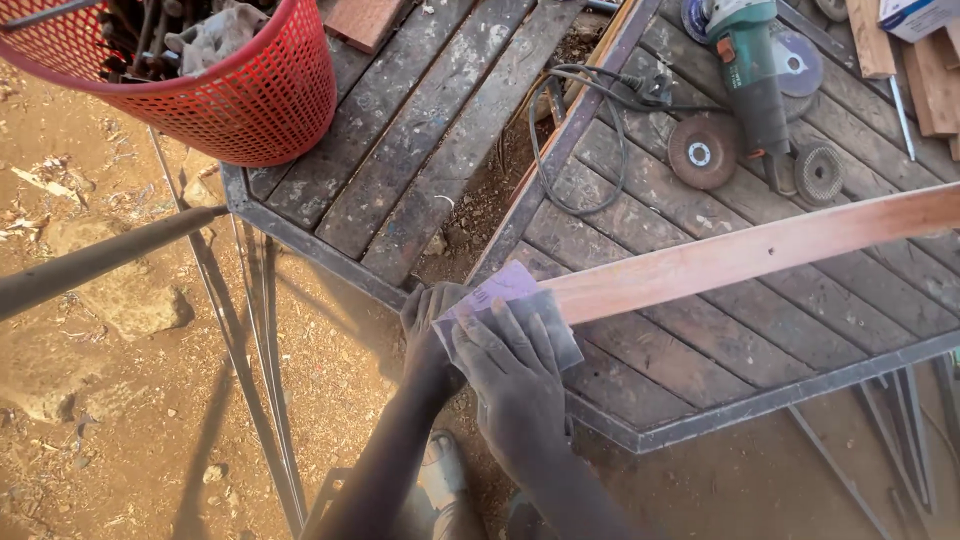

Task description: Sanding a curved wooden plank with sandpaper on a workbench

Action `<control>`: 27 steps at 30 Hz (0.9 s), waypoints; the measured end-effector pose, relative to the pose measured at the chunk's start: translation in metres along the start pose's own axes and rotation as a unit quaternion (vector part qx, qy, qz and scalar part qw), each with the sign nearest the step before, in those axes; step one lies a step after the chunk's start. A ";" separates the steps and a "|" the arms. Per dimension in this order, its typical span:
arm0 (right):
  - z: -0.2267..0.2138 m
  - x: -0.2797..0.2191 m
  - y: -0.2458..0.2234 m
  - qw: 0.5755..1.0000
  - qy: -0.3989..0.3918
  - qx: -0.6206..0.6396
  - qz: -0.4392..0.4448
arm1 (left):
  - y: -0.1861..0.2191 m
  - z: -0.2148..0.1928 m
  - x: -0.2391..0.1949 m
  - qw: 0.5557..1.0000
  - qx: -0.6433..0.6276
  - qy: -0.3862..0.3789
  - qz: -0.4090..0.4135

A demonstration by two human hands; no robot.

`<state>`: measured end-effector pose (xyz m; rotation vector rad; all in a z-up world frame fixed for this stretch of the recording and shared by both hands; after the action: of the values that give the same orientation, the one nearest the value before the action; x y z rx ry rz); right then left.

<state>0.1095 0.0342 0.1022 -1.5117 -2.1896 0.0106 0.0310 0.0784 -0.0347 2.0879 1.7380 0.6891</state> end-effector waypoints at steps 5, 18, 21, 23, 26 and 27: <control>0.004 -0.009 0.065 0.988 0.063 -0.101 0.098 | -0.013 -0.008 0.008 0.986 -0.134 -0.021 -0.096; -0.073 -0.075 0.285 0.967 0.087 -0.056 0.234 | -0.014 -0.010 0.011 0.982 -0.165 -0.003 -0.096; -0.048 -0.023 0.166 0.965 0.069 -0.153 0.203 | -0.015 -0.014 0.013 0.980 -0.156 -0.038 -0.121; -0.011 0.000 0.074 0.997 -0.007 0.030 0.071 | -0.006 -0.022 0.013 0.982 -0.157 -0.026 -0.103; -0.012 -0.014 0.106 0.996 0.022 0.036 -0.077 | -0.016 -0.018 0.006 0.983 -0.144 -0.022 -0.111; -0.030 -0.011 0.146 0.996 0.025 0.033 -0.078 | -0.014 -0.011 0.015 0.983 -0.145 -0.020 -0.107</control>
<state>0.2523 0.0736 0.0855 -1.2898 -2.2381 -0.0059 0.0151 0.0950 -0.0308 1.6818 1.6928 0.7768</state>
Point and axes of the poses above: each hand's wrist, its own x-axis towards the middle knuckle, its own z-axis out of the palm, y = z × x, the point moved 9 cm from there along x, towards the middle knuckle, and after that the axes turned 8 degrees about -z, right-handed, at the moved point
